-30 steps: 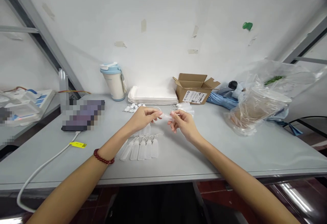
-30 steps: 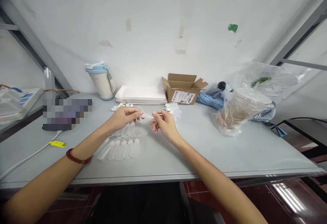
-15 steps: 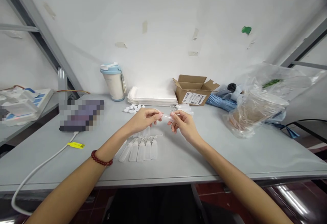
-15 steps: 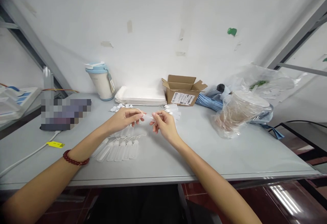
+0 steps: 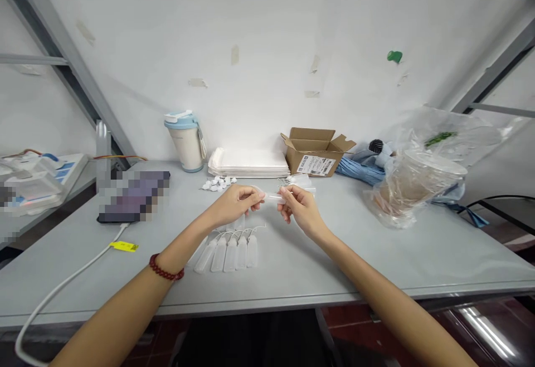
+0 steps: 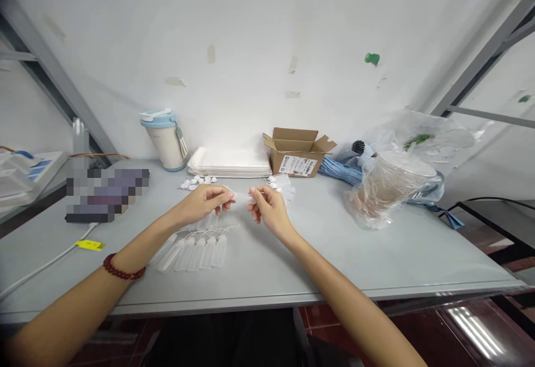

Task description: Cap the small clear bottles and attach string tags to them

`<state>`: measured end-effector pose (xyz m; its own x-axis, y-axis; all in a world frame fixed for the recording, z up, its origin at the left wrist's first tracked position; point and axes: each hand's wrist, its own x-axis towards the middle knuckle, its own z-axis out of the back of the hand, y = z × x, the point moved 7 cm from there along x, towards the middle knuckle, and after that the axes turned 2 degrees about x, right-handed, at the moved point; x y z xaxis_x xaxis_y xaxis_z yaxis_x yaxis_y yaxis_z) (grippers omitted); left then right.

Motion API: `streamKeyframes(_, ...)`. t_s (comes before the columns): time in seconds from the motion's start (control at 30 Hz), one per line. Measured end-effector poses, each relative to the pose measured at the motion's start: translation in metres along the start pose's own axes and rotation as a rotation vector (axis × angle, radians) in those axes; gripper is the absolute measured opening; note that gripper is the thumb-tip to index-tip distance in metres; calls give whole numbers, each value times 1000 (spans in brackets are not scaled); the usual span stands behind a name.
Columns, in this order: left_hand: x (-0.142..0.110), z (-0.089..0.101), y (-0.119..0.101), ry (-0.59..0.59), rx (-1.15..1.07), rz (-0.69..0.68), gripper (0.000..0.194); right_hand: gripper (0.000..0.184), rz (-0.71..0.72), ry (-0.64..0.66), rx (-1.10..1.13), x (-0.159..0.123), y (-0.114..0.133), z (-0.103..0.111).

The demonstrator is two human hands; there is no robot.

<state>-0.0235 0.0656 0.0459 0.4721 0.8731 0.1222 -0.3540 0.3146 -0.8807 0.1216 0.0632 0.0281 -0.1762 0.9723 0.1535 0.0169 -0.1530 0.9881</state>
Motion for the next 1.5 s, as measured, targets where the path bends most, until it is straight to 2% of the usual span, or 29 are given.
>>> streamKeyframes(0.1, 1, 1, 3, -26, -8, 25, 39, 35, 88, -23, -90, -1, 2, 3)
streamKeyframes(0.23, -1, 3, -3, -62, -16, 15, 38, 27, 334, -59, -347, -6, 15, 3)
streamKeyframes(0.3, -2, 2, -6, -66, -7, -1, 37, 26, 367, -43, -402, -7, 16, 2)
streamKeyframes(0.57, -5, 5, -15, -169, 175, -118, 21, 31, 189, -1, -278, -2, 5, 4)
streamKeyframes(0.83, 0, 0, -1, -63, 47, 0, 45, 29, 226, 0, -309, -5, 9, 2)
streamKeyframes(0.97, -2, 0, -5, -77, 82, -39, 36, 27, 205, 9, -351, -5, 8, 1)
streamKeyframes(1.17, -3, 1, -9, -201, 195, -115, 23, 32, 138, 33, -283, 1, 3, 3)
streamKeyframes(1.27, -1, 1, -5, -177, 187, -94, 26, 32, 123, 19, -274, 2, 2, 5)
streamKeyframes(1.43, 0, -3, -1, -70, 179, -12, 47, 30, 132, 36, -275, -1, 7, 2)
streamKeyframes(1.5, -2, -4, -1, -64, 169, 2, 47, 31, 147, 41, -285, -2, 10, 2)
